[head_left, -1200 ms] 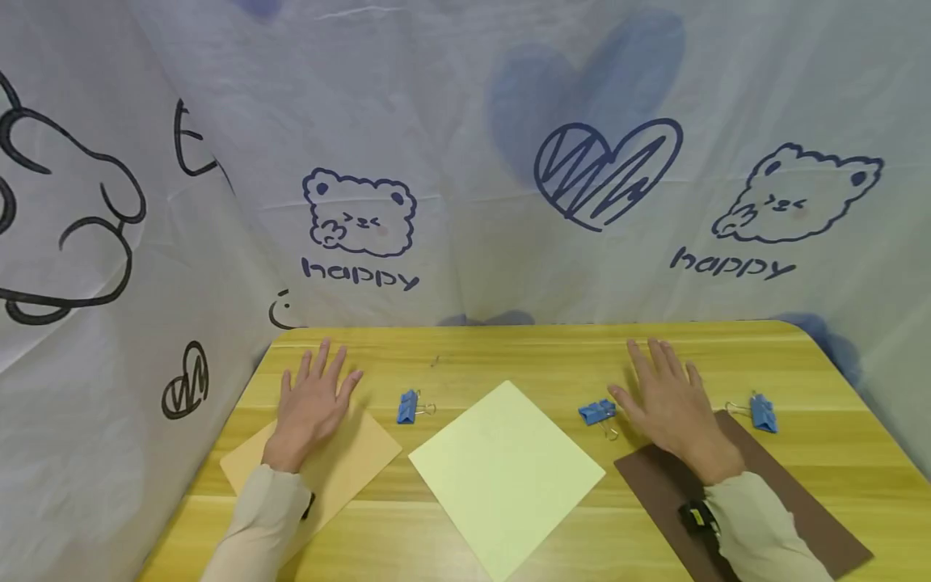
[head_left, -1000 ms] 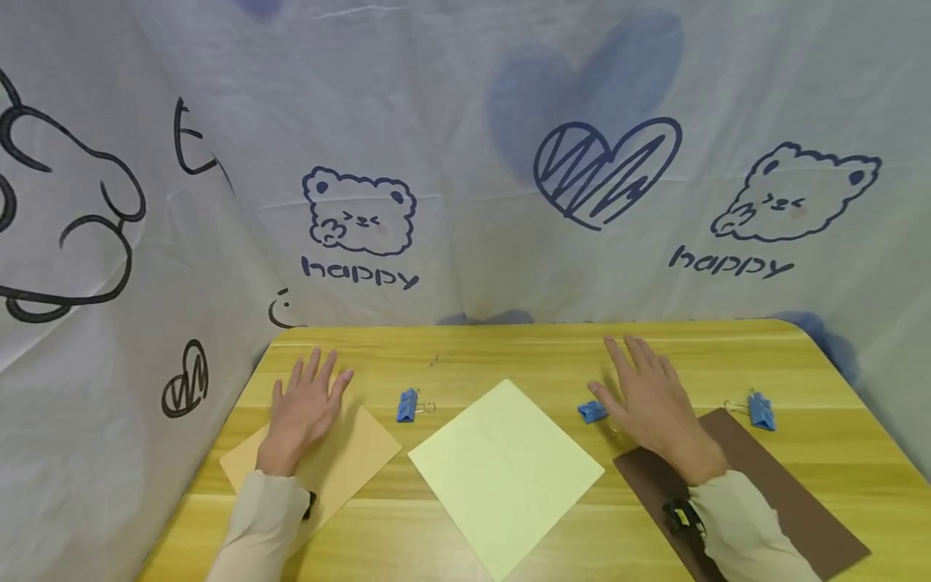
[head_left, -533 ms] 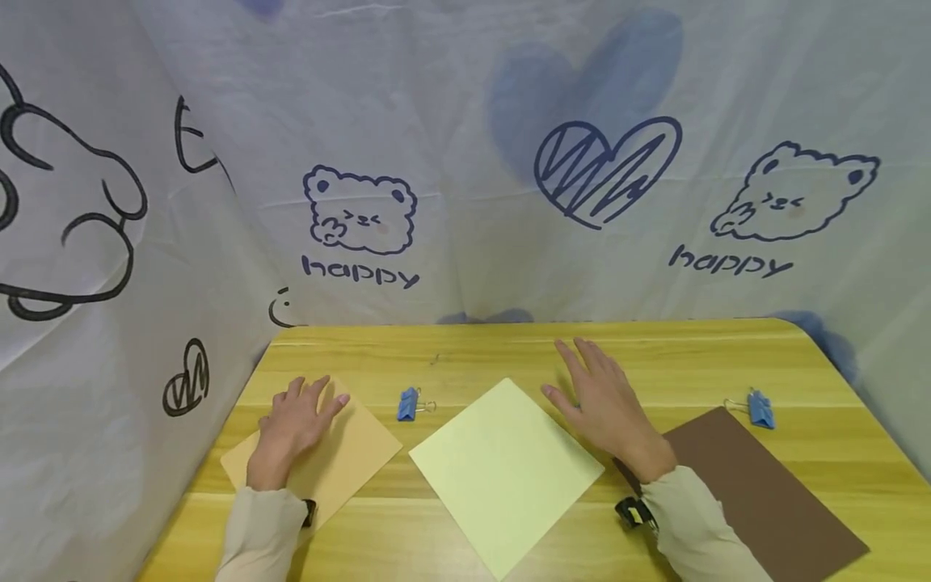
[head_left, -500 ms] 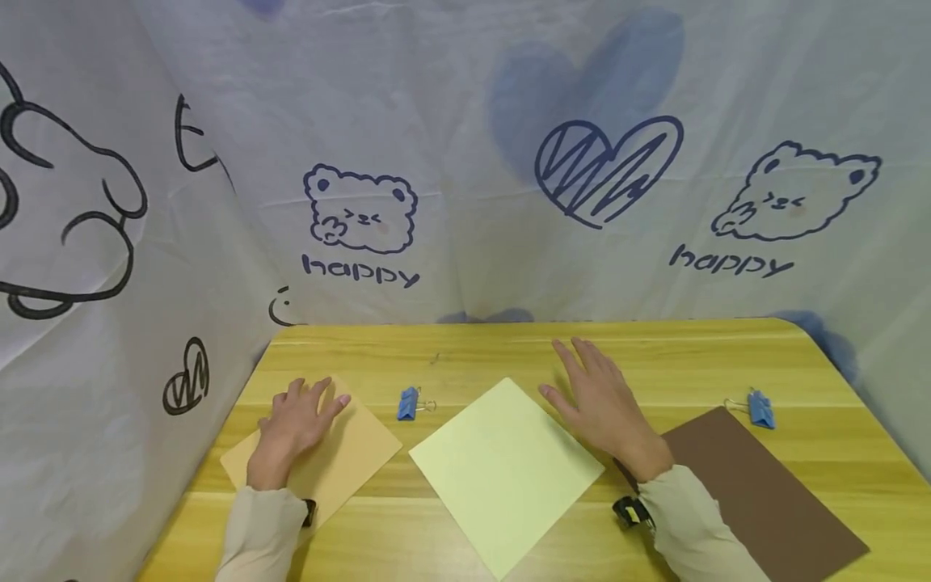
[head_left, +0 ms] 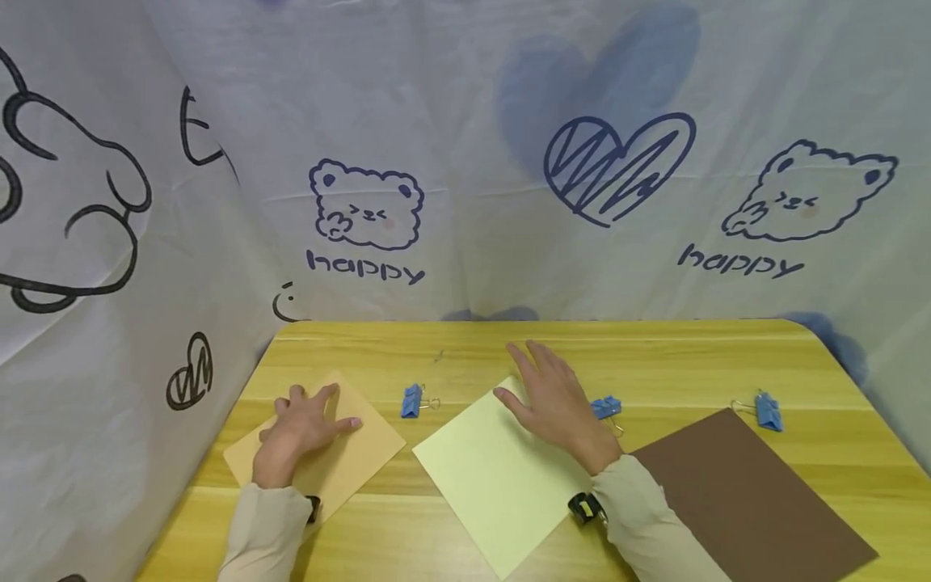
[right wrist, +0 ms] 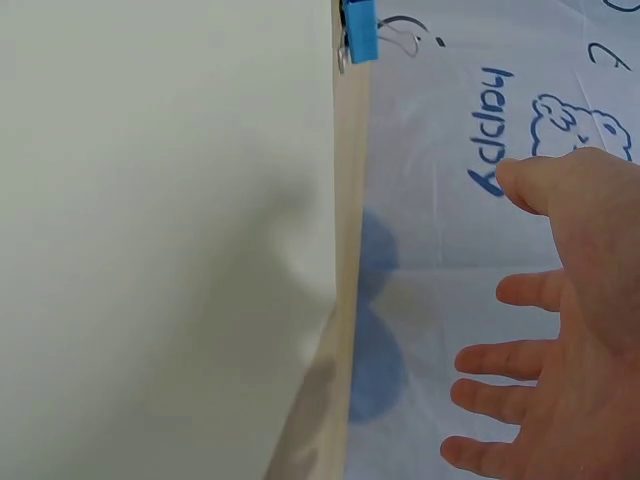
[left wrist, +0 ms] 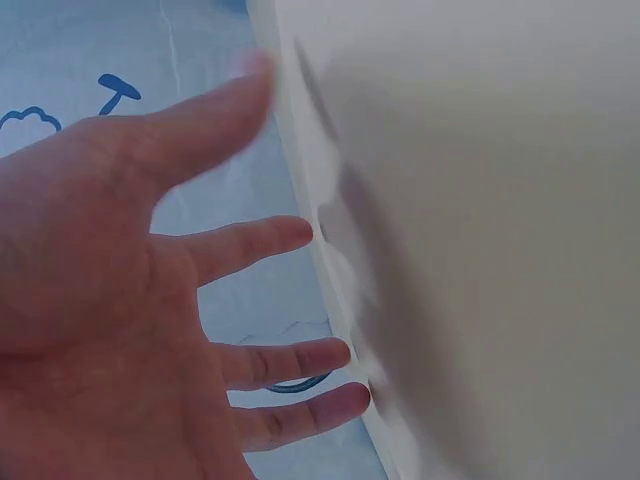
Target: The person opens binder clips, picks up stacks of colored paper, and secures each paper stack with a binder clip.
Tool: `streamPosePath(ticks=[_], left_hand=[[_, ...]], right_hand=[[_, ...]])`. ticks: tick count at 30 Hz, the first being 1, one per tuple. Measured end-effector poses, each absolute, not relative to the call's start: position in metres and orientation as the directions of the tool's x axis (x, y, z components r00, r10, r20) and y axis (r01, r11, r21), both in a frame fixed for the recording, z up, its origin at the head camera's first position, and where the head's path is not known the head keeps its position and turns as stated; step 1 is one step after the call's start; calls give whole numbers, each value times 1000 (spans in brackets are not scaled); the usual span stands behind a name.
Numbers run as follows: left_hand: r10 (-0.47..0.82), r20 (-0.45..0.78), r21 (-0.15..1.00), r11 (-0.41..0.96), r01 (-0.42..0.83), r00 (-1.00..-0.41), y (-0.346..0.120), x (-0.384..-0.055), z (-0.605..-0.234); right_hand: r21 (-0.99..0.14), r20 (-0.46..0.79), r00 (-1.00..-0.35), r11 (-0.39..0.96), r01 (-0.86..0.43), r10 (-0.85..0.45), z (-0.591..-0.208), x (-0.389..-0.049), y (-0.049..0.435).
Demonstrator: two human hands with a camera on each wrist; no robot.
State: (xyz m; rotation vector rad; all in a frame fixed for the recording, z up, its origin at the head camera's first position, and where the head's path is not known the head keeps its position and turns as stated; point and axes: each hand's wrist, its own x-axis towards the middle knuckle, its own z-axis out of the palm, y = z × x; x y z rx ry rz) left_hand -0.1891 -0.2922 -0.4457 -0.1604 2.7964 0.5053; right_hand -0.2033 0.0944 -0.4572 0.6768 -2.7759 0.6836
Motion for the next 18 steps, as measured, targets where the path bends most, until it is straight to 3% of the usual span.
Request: streamPosePath(ticks=[18], left_hand=[[-56, -343, 324, 930, -175, -938, -293, -187, -445]], right_hand=[[-390, 167, -885, 795, -464, -434, -463, -220, 53]])
